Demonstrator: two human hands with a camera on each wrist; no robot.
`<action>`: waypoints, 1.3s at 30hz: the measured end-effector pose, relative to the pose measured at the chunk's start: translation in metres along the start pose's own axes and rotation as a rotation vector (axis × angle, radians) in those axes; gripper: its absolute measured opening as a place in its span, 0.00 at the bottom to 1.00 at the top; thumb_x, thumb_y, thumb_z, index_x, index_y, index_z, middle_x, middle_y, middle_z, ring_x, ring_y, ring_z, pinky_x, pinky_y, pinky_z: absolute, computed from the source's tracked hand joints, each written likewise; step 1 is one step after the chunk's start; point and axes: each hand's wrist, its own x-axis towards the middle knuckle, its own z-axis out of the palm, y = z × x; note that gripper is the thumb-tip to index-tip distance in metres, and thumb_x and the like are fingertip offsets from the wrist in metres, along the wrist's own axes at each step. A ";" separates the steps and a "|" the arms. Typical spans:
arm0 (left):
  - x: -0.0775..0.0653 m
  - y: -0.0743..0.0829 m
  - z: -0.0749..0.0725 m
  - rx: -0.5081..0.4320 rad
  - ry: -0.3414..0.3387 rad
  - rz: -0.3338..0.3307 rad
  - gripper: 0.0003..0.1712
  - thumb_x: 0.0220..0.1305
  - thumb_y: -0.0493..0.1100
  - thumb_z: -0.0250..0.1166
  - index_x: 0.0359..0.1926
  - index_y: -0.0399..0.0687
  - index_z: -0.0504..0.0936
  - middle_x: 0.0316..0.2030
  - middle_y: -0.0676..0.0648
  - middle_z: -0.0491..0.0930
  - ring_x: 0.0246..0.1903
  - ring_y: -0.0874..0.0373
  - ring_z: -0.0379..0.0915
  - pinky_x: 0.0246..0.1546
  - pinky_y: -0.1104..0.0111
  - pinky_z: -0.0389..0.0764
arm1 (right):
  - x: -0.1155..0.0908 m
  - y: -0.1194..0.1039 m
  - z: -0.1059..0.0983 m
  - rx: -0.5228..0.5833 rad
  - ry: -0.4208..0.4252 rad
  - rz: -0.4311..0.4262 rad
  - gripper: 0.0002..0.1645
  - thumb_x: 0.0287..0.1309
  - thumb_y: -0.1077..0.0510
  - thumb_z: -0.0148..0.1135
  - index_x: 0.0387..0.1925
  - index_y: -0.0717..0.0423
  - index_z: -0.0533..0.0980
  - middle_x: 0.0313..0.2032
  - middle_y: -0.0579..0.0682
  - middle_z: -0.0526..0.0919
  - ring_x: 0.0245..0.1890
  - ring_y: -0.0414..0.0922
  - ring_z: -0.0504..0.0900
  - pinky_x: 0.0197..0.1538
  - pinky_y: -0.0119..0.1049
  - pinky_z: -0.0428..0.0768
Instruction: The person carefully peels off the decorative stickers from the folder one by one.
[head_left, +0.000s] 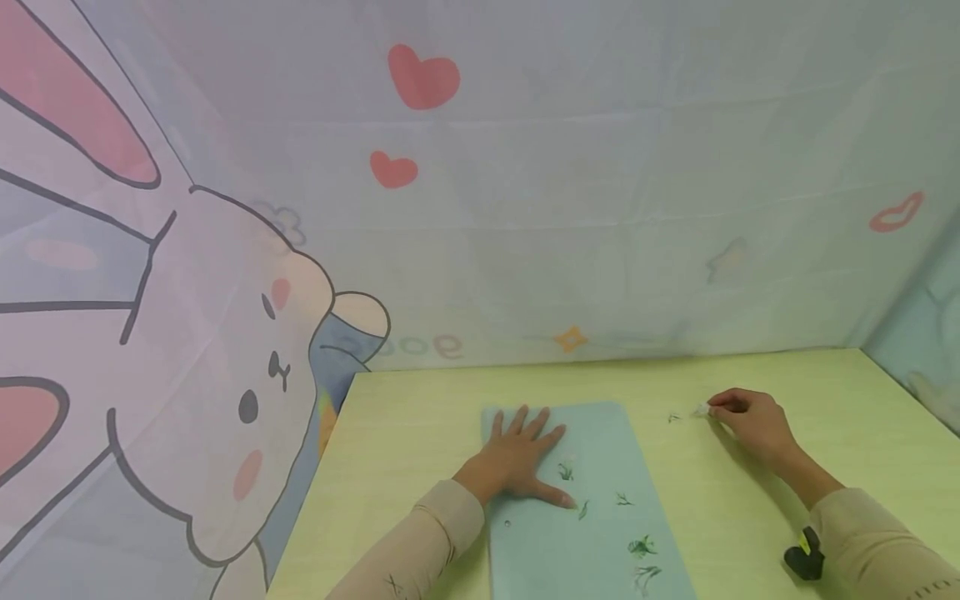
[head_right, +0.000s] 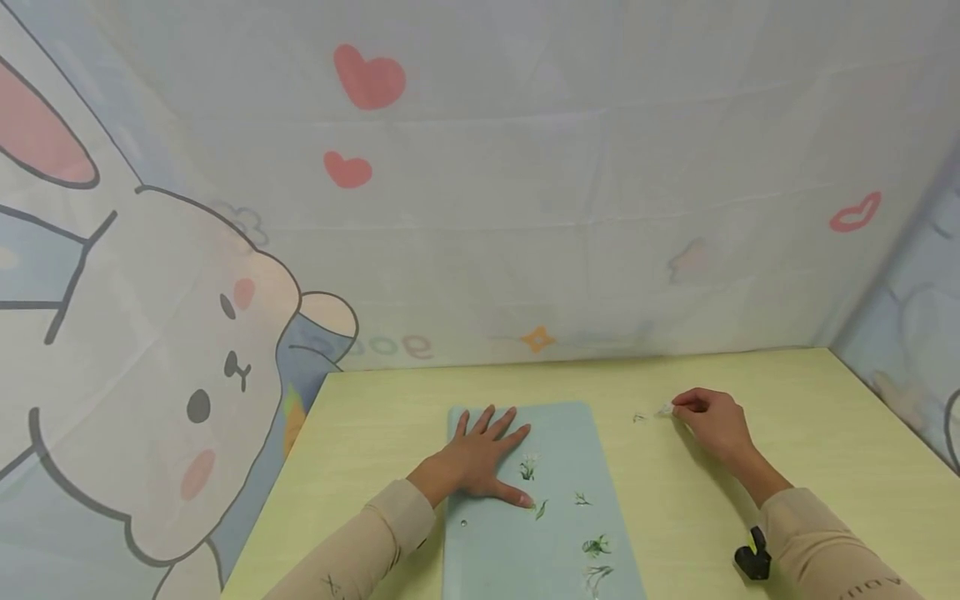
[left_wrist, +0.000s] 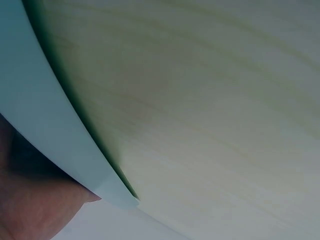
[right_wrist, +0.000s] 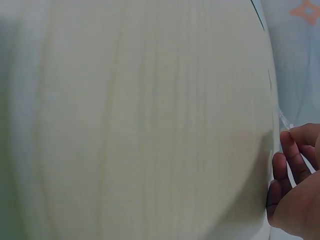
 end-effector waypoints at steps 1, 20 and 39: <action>0.000 0.000 0.000 0.001 0.001 0.001 0.70 0.51 0.89 0.62 0.86 0.67 0.49 0.86 0.49 0.40 0.84 0.41 0.33 0.78 0.35 0.41 | 0.000 0.000 0.000 -0.006 0.002 -0.003 0.12 0.73 0.58 0.66 0.47 0.63 0.86 0.45 0.60 0.90 0.44 0.57 0.87 0.41 0.41 0.79; -0.006 0.003 -0.007 -0.003 0.000 -0.002 0.69 0.52 0.87 0.64 0.86 0.66 0.50 0.86 0.48 0.41 0.84 0.40 0.35 0.78 0.35 0.42 | -0.001 0.005 0.006 -0.086 0.016 -0.063 0.11 0.72 0.59 0.65 0.46 0.63 0.86 0.42 0.61 0.89 0.40 0.57 0.86 0.40 0.48 0.81; -0.004 0.002 -0.006 -0.005 -0.004 0.004 0.69 0.52 0.88 0.62 0.86 0.66 0.50 0.86 0.48 0.40 0.84 0.40 0.34 0.78 0.35 0.42 | -0.005 0.005 0.003 -0.096 0.023 -0.067 0.12 0.72 0.58 0.65 0.46 0.64 0.86 0.42 0.62 0.89 0.41 0.60 0.87 0.43 0.55 0.83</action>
